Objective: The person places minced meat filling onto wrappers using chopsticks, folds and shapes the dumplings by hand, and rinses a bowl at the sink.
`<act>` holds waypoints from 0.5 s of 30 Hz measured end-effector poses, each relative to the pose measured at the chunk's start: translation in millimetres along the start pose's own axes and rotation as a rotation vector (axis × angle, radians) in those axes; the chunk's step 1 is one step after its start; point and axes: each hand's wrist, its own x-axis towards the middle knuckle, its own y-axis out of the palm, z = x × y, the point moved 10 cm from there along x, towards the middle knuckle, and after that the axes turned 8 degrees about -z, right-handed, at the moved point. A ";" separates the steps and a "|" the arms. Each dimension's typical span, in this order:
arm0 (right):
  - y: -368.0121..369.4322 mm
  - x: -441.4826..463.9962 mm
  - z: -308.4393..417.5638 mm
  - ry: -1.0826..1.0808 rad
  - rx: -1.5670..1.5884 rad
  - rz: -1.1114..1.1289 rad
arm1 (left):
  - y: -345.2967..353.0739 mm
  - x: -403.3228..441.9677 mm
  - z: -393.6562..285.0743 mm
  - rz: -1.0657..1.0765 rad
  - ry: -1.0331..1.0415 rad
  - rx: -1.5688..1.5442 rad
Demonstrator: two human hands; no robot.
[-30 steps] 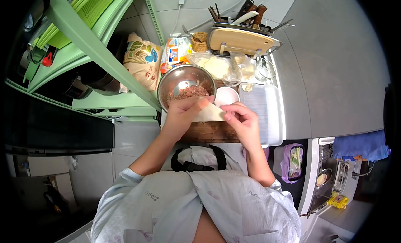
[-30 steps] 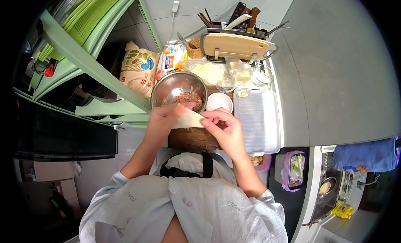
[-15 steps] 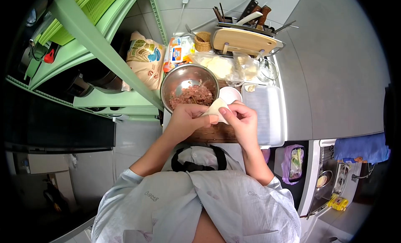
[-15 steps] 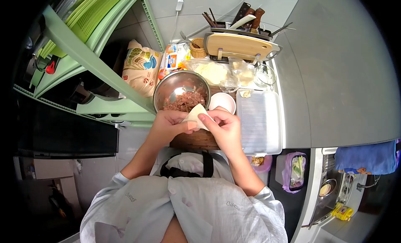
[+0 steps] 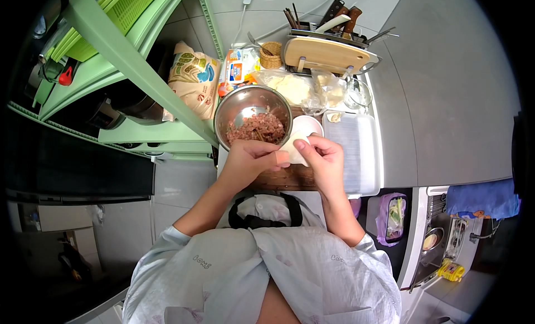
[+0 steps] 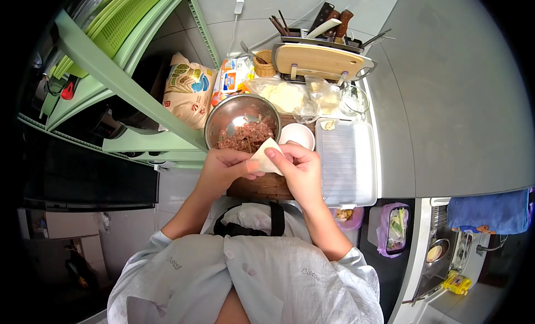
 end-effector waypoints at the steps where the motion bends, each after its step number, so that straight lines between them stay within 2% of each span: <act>1: 0.1 -0.6 1.6 0.009 0.002 -0.006 | -2.0 -0.2 0.0 -0.017 0.012 0.018; 9: -2.6 -2.6 2.3 -0.010 0.032 -0.042 | 0.3 -2.2 -10.9 -0.038 0.108 -0.055; 15: -2.7 -4.0 3.8 -0.026 0.077 -0.044 | -1.0 -7.8 -4.0 -0.038 -0.033 -0.001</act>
